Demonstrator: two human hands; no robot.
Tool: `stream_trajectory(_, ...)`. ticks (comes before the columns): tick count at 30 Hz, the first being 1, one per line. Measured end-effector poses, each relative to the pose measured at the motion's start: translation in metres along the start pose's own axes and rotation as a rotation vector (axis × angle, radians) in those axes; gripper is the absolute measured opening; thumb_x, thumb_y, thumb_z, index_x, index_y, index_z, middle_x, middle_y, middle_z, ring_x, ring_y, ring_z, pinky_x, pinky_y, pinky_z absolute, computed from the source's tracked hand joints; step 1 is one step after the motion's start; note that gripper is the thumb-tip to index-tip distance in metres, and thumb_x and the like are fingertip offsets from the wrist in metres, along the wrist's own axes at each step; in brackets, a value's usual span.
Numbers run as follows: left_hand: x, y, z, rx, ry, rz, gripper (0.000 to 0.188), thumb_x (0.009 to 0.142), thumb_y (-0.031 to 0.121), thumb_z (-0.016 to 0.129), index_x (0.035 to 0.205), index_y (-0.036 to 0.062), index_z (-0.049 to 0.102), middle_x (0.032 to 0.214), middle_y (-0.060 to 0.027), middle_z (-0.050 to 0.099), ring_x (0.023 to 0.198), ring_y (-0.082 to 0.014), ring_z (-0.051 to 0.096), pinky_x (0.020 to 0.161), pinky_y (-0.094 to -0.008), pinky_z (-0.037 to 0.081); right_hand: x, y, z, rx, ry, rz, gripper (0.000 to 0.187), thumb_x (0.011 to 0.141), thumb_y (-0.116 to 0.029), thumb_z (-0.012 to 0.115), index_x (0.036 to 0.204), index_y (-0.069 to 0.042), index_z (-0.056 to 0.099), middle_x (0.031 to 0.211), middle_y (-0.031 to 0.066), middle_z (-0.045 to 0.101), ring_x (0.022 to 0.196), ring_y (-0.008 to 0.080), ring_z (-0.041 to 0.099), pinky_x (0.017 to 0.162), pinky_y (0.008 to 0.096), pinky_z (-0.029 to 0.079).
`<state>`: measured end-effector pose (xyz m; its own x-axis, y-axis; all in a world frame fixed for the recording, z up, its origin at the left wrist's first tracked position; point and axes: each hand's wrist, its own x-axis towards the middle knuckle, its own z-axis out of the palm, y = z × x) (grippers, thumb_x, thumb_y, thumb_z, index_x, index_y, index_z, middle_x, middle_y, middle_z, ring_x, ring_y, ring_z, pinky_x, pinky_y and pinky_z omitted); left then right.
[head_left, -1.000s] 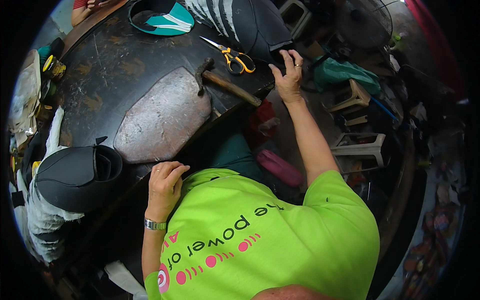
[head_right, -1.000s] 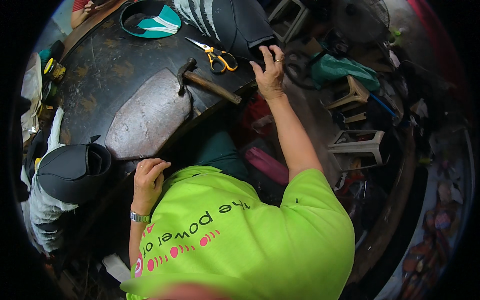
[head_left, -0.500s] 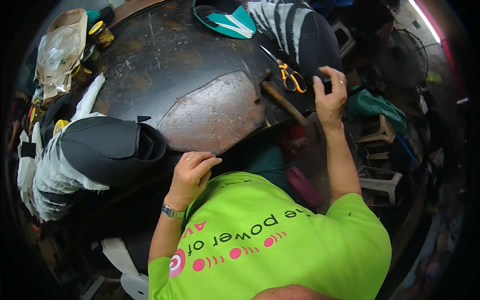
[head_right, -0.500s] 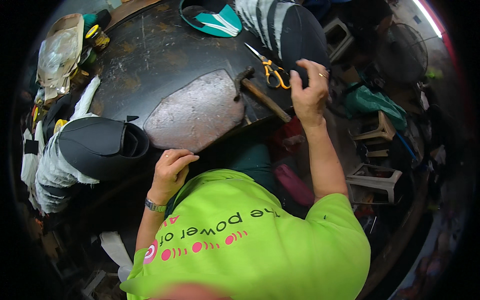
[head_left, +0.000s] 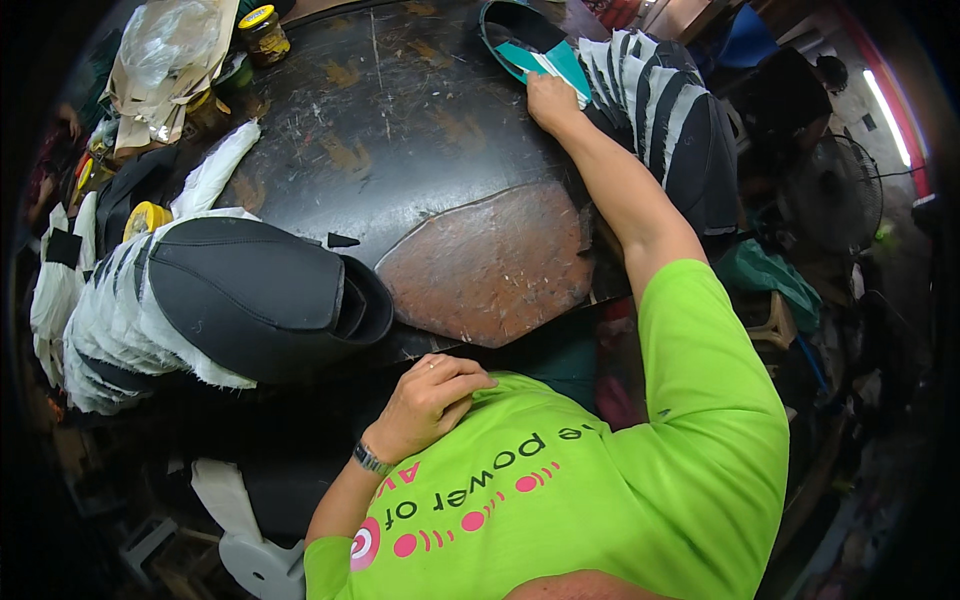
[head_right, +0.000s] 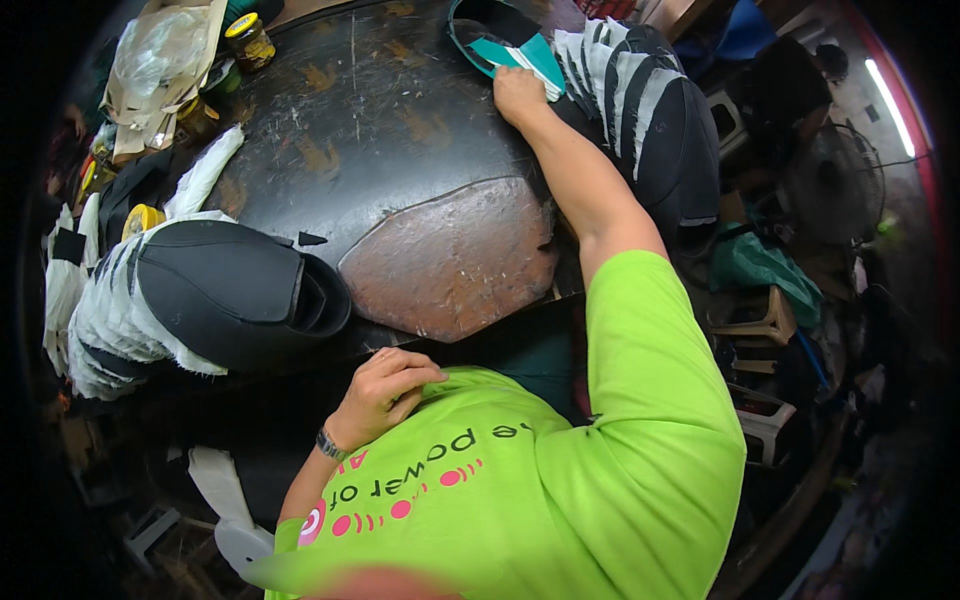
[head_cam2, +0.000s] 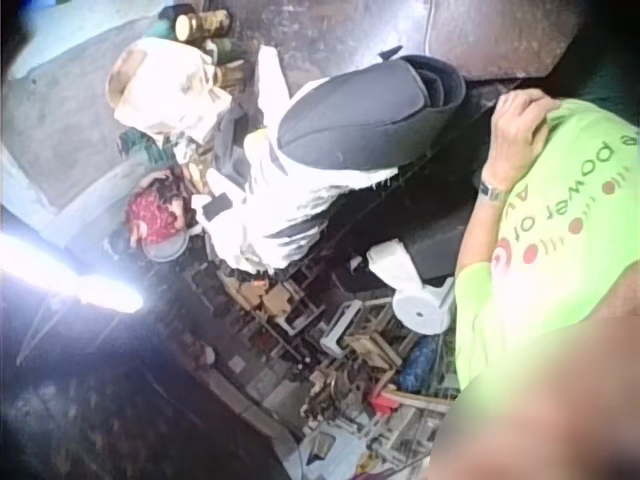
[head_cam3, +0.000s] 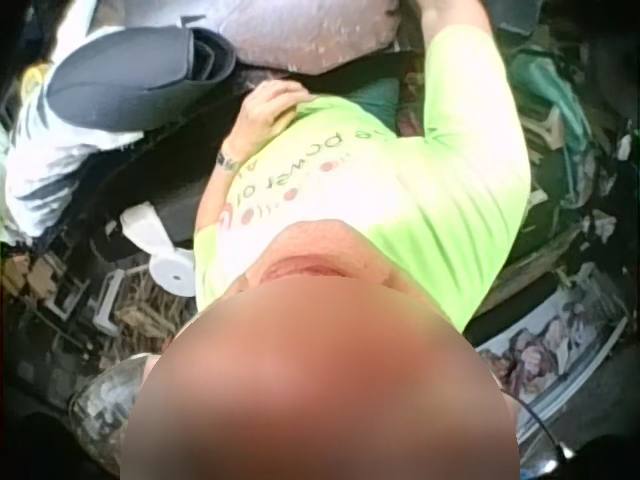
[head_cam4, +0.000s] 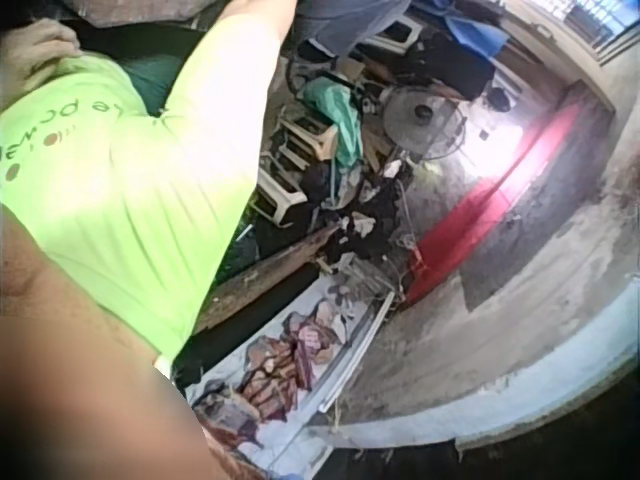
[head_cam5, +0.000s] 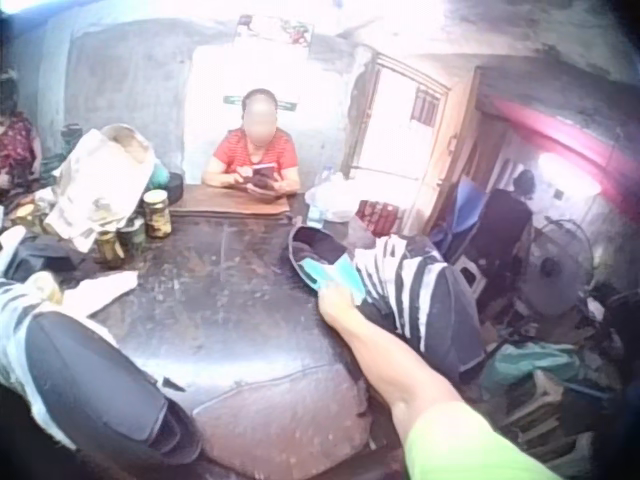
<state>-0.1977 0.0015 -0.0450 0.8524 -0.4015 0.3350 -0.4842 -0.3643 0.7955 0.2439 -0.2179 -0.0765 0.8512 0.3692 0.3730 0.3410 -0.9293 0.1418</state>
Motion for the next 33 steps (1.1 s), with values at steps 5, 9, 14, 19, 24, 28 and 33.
stream_trajectory(5, 0.013, 0.016, -0.013, 0.019, 0.066, 0.074, 0.033, 0.073, -0.007, 0.074, 0.104, 0.005, 0.075, 0.104, -0.0088, 0.07, 0.097, -0.0272, 0.068, 0.089, -0.0387, 0.054, -0.012, -0.018, -0.07, 0.102, 0.234, -0.115, 0.011, 0.095, -0.009, 0.052, 0.1, -0.005, 0.062, 0.085, 0.0207, 0.072, 0.08, 0.0427, 0.073, 0.067, 0.0507, 0.059)
stream_trajectory(9, 0.036, 0.029, -0.026, 0.23, 0.262, 0.261, 0.035, 0.069, -0.006, 0.072, 0.103, 0.0045, 0.077, 0.112, -0.0099, 0.07, 0.105, -0.0298, 0.065, 0.09, -0.0419, 0.053, -0.131, -0.058, -0.174, 0.069, 0.119, -0.26, 0.015, 0.092, -0.008, 0.056, 0.105, -0.006, 0.063, 0.083, 0.0142, 0.07, 0.074, 0.0357, 0.072, 0.061, 0.0461, 0.057)
stream_trajectory(14, 0.06, 0.02, -0.018, 0.591, 0.297, 0.152, 0.033, 0.081, 0.003, 0.072, 0.114, 0.0062, 0.074, 0.121, -0.0078, 0.07, 0.118, -0.0256, 0.065, 0.107, -0.0445, 0.043, -0.28, -0.101, -0.223, 0.194, -0.155, -0.535, 0.036, 0.083, -0.013, 0.063, 0.114, 0.004, 0.063, 0.091, 0.0134, 0.066, 0.08, 0.0259, 0.069, 0.063, 0.0363, 0.056)
stream_trajectory(19, 0.057, -0.005, 0.001, 0.726, 0.039, 0.083, 0.033, 0.091, 0.016, 0.075, 0.122, 0.0051, 0.071, 0.13, -0.0094, 0.069, 0.129, -0.0246, 0.06, 0.119, -0.049, 0.033, -0.316, -0.102, -0.212, 0.515, -0.098, -0.509, 0.04, 0.086, -0.027, 0.077, 0.113, 0.001, 0.068, 0.095, 0.0129, 0.068, 0.082, 0.0275, 0.069, 0.068, 0.0343, 0.055)
stream_trajectory(24, 0.043, -0.015, -0.002, 0.762, 0.046, 0.071, 0.032, 0.091, 0.021, 0.075, 0.118, 0.0041, 0.072, 0.125, -0.0112, 0.071, 0.126, -0.025, 0.062, 0.113, -0.0496, 0.037, -0.288, -0.025, -0.201, 0.738, 0.118, -0.104, 0.011, 0.094, -0.015, 0.07, 0.096, -0.005, 0.074, 0.085, 0.0154, 0.07, 0.075, 0.0314, 0.071, 0.062, 0.0375, 0.054)
stream_trajectory(28, 0.041, -0.018, -0.001, 0.735, 0.003, 0.165, 0.023, 0.09, 0.012, 0.073, 0.111, 0.0016, 0.072, 0.122, -0.0158, 0.072, 0.119, -0.028, 0.067, 0.106, -0.0452, 0.046, -0.247, 0.032, -0.153, 0.253, 0.069, 0.193, 0.028, 0.098, -0.022, 0.062, 0.119, -0.005, 0.068, 0.105, 0.0217, 0.071, 0.095, 0.0422, 0.07, 0.083, 0.0511, 0.056)
stream_trajectory(33, 0.041, -0.022, 0.0, 0.784, -0.036, 0.228, 0.028, 0.086, 0.011, 0.077, 0.111, 0.0022, 0.067, 0.123, -0.017, 0.07, 0.12, -0.033, 0.066, 0.108, -0.0463, 0.049, -0.233, 0.056, -0.104, 0.016, -0.186, 0.208, 0.037, 0.094, -0.024, 0.067, 0.126, -0.006, 0.066, 0.108, 0.0277, 0.069, 0.101, 0.0483, 0.069, 0.091, 0.0544, 0.057)
